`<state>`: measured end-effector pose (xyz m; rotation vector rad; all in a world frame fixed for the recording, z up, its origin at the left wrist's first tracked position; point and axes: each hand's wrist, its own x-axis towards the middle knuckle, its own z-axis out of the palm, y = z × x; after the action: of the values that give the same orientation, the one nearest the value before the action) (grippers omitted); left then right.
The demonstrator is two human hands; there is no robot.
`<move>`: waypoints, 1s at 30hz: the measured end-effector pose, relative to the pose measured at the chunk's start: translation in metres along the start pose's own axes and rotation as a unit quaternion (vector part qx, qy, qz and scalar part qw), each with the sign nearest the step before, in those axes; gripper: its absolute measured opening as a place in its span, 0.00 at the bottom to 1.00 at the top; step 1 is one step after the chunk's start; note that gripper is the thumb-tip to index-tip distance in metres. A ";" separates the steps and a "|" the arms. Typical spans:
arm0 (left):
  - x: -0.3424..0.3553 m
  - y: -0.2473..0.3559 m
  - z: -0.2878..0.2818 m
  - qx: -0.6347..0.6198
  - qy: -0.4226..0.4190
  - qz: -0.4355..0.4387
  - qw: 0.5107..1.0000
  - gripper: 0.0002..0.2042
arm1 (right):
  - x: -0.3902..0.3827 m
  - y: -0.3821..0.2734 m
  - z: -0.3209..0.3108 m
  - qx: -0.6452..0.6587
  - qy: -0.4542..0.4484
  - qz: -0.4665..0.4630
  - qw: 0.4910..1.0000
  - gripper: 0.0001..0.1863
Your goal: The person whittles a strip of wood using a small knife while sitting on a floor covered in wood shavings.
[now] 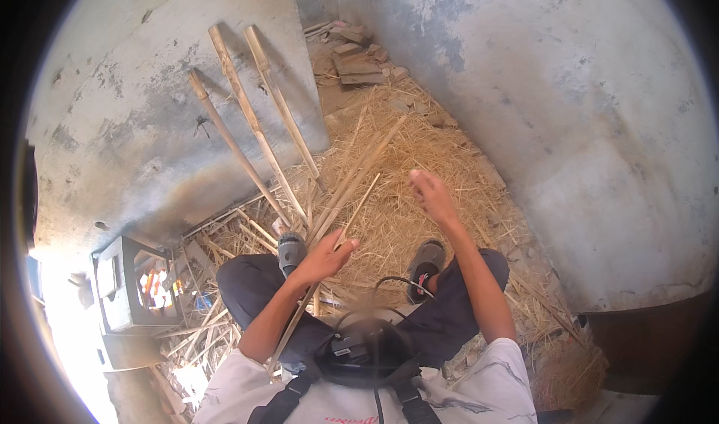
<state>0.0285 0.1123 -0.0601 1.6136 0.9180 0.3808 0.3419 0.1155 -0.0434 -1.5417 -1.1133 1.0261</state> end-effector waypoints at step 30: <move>0.003 0.028 -0.004 -0.336 -0.137 -0.204 0.909 0.18 | -0.012 -0.020 0.035 0.015 0.026 -0.050 0.998 0.14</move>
<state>0.0376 0.1174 -0.0336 0.7886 0.7667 0.1415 0.3017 0.1144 -0.0303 -1.4659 -1.1230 0.9257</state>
